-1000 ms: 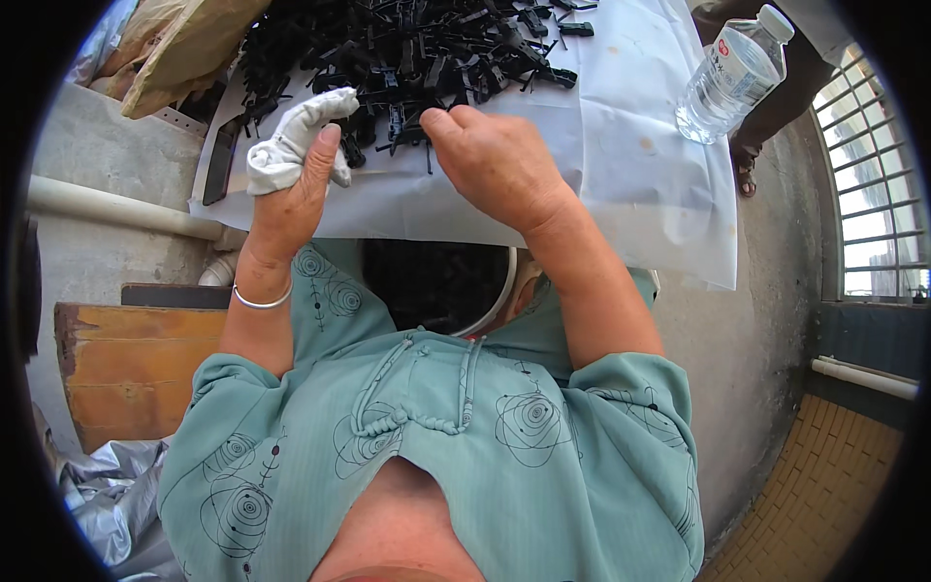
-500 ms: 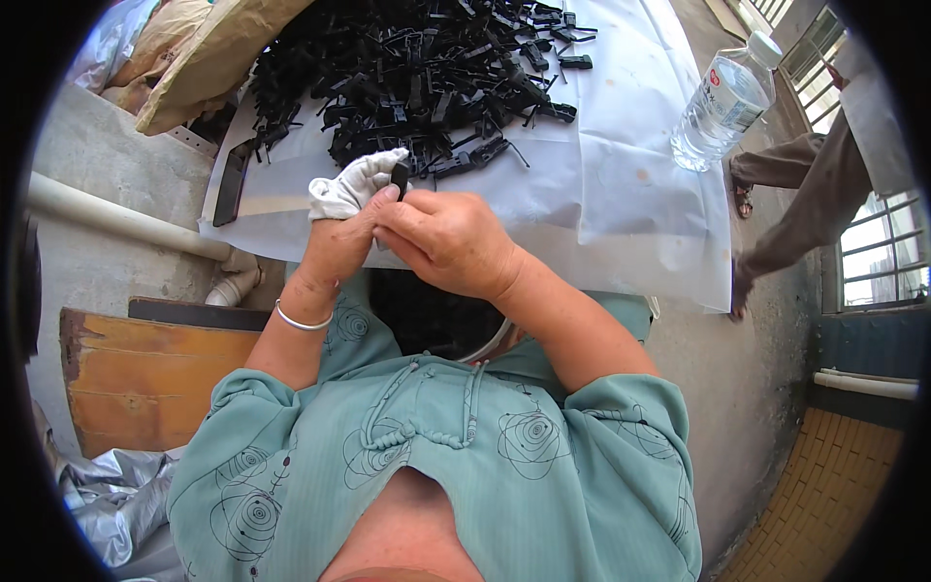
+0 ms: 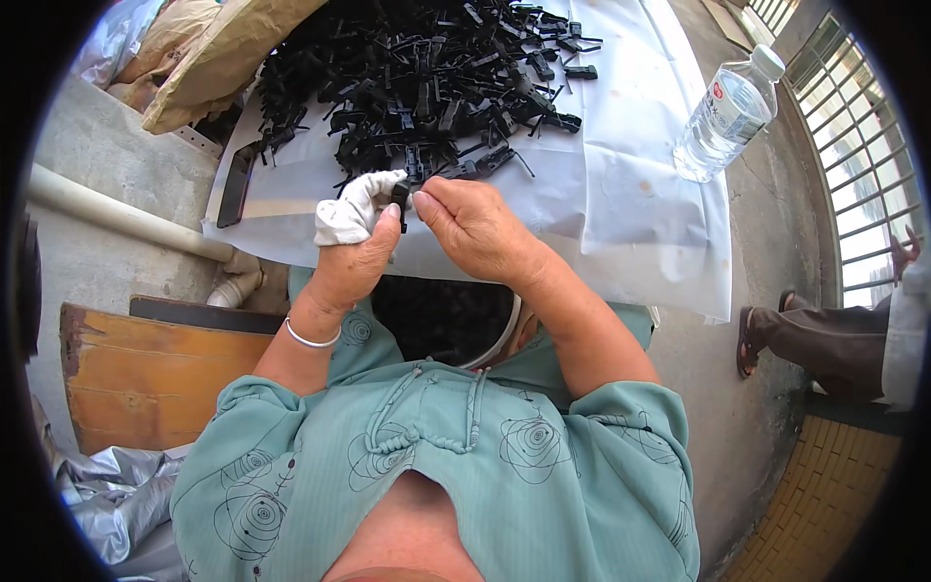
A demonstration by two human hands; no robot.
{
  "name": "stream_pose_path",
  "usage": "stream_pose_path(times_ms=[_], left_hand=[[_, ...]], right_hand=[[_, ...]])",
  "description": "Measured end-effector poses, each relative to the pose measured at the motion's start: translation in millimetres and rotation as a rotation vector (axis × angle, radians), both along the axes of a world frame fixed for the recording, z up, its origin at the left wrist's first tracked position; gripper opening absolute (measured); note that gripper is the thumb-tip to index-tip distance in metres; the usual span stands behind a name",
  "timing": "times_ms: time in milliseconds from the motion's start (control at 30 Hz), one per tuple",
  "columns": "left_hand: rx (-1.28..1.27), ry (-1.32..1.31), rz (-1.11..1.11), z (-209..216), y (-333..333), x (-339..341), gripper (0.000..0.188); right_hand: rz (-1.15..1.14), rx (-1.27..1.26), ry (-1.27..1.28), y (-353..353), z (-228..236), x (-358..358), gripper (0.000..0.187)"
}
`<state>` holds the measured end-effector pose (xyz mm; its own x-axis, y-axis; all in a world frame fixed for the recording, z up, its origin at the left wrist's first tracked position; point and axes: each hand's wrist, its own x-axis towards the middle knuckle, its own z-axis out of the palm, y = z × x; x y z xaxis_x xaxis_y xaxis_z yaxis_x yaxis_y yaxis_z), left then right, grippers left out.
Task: Cleaning and inspecting small black plastic components using a white cloth.
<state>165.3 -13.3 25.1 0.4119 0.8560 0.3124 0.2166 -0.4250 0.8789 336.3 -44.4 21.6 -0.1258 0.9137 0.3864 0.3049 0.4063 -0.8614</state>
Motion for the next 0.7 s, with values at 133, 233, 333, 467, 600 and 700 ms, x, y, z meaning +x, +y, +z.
stream_pose_path(times_ms=[133, 233, 333, 467, 600, 700], left_hand=[[0.032, -0.001, -0.013, 2.1, -8.6, 5.0, 0.028], [0.156, 0.081, 0.016, -3.1, -11.5, 5.9, 0.028], [0.345, 0.101, 0.016, -0.9, -15.2, 8.5, 0.029], [0.277, 0.138, 0.009, -0.3, -11.9, 11.0, 0.029], [0.347, 0.123, 0.035, 8.8, -16.0, 7.8, 0.028], [0.2, 0.049, 0.015, 10.8, -18.2, 9.9, 0.028]], right_hand=[[0.028, -0.02, -0.027, -1.6, 0.5, -4.6, 0.02], [0.002, 0.006, -0.008, -3.3, -0.2, -7.1, 0.022], [-0.073, 0.119, -0.071, -4.8, -3.4, -10.2, 0.023], [-0.2, 0.204, -0.062, -1.1, -11.2, -22.1, 0.024], [-0.092, 0.106, 0.018, -4.4, -4.2, -16.3, 0.024], [0.012, 0.052, 0.049, -6.7, -0.6, -7.5, 0.023]])
